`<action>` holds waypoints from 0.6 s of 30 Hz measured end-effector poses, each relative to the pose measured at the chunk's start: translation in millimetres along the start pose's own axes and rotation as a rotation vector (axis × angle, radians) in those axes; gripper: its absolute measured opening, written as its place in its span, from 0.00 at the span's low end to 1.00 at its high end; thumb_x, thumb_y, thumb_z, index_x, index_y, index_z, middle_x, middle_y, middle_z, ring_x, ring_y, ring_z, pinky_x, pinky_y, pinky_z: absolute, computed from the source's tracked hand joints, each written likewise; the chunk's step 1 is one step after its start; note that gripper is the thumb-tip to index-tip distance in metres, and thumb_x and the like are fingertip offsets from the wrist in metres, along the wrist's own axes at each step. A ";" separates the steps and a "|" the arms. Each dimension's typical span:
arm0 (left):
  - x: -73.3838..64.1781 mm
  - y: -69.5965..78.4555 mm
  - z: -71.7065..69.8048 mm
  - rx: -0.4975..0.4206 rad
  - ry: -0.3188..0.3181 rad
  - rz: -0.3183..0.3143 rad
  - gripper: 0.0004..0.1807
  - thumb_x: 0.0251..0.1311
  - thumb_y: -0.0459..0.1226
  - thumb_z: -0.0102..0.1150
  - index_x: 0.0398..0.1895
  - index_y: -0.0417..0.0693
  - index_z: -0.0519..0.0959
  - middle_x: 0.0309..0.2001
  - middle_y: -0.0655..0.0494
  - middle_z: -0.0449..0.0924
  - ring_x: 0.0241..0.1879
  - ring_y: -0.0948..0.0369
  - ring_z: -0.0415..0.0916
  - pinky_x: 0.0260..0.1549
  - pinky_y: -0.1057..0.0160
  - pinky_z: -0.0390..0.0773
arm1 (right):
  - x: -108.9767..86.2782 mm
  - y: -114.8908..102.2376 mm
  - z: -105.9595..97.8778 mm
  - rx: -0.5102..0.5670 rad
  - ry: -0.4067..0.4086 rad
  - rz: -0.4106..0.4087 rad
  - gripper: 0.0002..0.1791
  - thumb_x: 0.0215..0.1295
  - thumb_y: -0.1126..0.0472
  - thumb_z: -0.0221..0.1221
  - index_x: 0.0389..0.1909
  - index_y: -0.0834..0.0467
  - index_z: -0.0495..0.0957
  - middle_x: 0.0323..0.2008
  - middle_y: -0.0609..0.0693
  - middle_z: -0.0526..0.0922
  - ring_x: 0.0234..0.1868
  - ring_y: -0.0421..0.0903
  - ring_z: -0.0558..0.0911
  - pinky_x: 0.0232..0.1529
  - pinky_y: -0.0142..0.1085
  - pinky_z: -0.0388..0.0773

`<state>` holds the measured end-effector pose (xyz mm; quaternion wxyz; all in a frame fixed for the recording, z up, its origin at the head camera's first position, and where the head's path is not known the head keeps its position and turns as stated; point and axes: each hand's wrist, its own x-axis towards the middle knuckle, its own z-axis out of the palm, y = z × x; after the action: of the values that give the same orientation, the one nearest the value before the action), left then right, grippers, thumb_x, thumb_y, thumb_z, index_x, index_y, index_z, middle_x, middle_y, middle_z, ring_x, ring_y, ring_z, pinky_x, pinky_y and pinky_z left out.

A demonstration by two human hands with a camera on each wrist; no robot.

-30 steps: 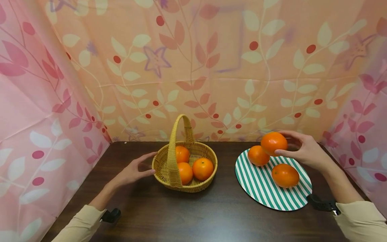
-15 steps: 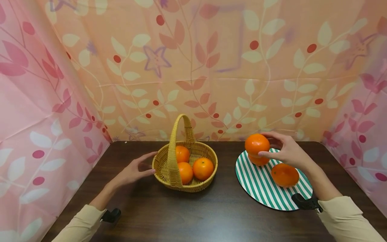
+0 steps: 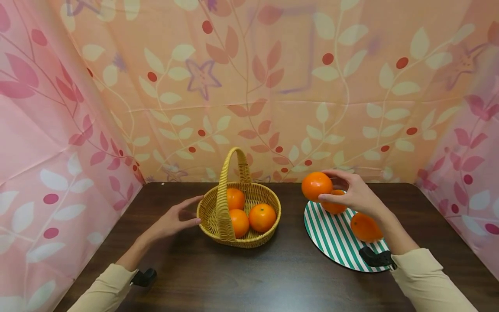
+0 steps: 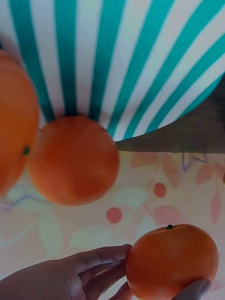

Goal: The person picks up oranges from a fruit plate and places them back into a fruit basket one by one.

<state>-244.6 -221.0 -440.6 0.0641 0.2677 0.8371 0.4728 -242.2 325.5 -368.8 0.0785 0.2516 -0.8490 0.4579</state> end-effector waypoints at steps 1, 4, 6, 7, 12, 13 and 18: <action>0.0 -0.1 0.1 0.001 0.000 -0.005 0.40 0.66 0.41 0.68 0.78 0.45 0.61 0.74 0.43 0.60 0.55 0.41 0.79 0.44 0.55 0.83 | 1.5 -0.4 2.0 0.000 -0.003 -0.002 0.33 0.60 0.71 0.71 0.66 0.61 0.74 0.56 0.55 0.80 0.50 0.41 0.83 0.50 0.28 0.77; 0.1 -0.1 0.4 0.001 -0.002 0.004 0.40 0.67 0.41 0.68 0.78 0.45 0.61 0.74 0.42 0.60 0.55 0.40 0.78 0.44 0.56 0.83 | 6.5 -2.2 8.2 0.005 -0.009 -0.009 0.32 0.60 0.69 0.72 0.66 0.60 0.74 0.56 0.55 0.81 0.51 0.42 0.83 0.50 0.28 0.77; 0.2 0.1 0.6 -0.003 -0.003 0.009 0.40 0.67 0.41 0.68 0.78 0.44 0.61 0.74 0.41 0.60 0.55 0.40 0.79 0.44 0.56 0.83 | 10.1 -3.4 12.2 0.011 -0.019 -0.019 0.32 0.60 0.69 0.72 0.66 0.60 0.74 0.56 0.55 0.81 0.52 0.43 0.82 0.51 0.28 0.77; 0.4 0.1 0.7 -0.003 -0.003 0.009 0.40 0.67 0.41 0.68 0.78 0.44 0.61 0.74 0.41 0.60 0.55 0.40 0.79 0.44 0.56 0.83 | 12.3 -3.6 14.3 0.019 -0.024 -0.025 0.33 0.60 0.69 0.72 0.67 0.60 0.74 0.56 0.55 0.81 0.52 0.44 0.82 0.52 0.29 0.77; 0.6 -1.0 0.4 -0.009 -0.003 -0.005 0.40 0.66 0.39 0.68 0.78 0.45 0.61 0.74 0.41 0.60 0.55 0.40 0.78 0.44 0.57 0.83 | 23.6 -3.9 25.7 0.061 -0.066 -0.059 0.34 0.61 0.69 0.71 0.68 0.62 0.72 0.58 0.57 0.79 0.52 0.46 0.83 0.52 0.33 0.78; 0.5 -1.4 0.4 -0.008 -0.003 -0.004 0.40 0.66 0.39 0.68 0.78 0.45 0.61 0.74 0.41 0.60 0.55 0.41 0.78 0.44 0.57 0.83 | 26.2 -3.5 28.6 0.070 -0.071 -0.059 0.34 0.61 0.69 0.71 0.69 0.62 0.72 0.59 0.57 0.79 0.52 0.46 0.83 0.52 0.34 0.79; -0.2 0.2 0.5 -0.004 0.001 -0.005 0.40 0.66 0.39 0.68 0.78 0.46 0.61 0.74 0.42 0.60 0.55 0.41 0.79 0.44 0.56 0.83 | 39.8 -6.4 47.2 0.159 -0.097 -0.049 0.34 0.61 0.68 0.71 0.68 0.62 0.72 0.58 0.58 0.79 0.53 0.49 0.83 0.52 0.40 0.80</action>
<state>-244.1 -220.6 -440.8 0.0653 0.2650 0.8370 0.4743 -268.7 269.9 -376.5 0.0284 0.2996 -0.8064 0.5090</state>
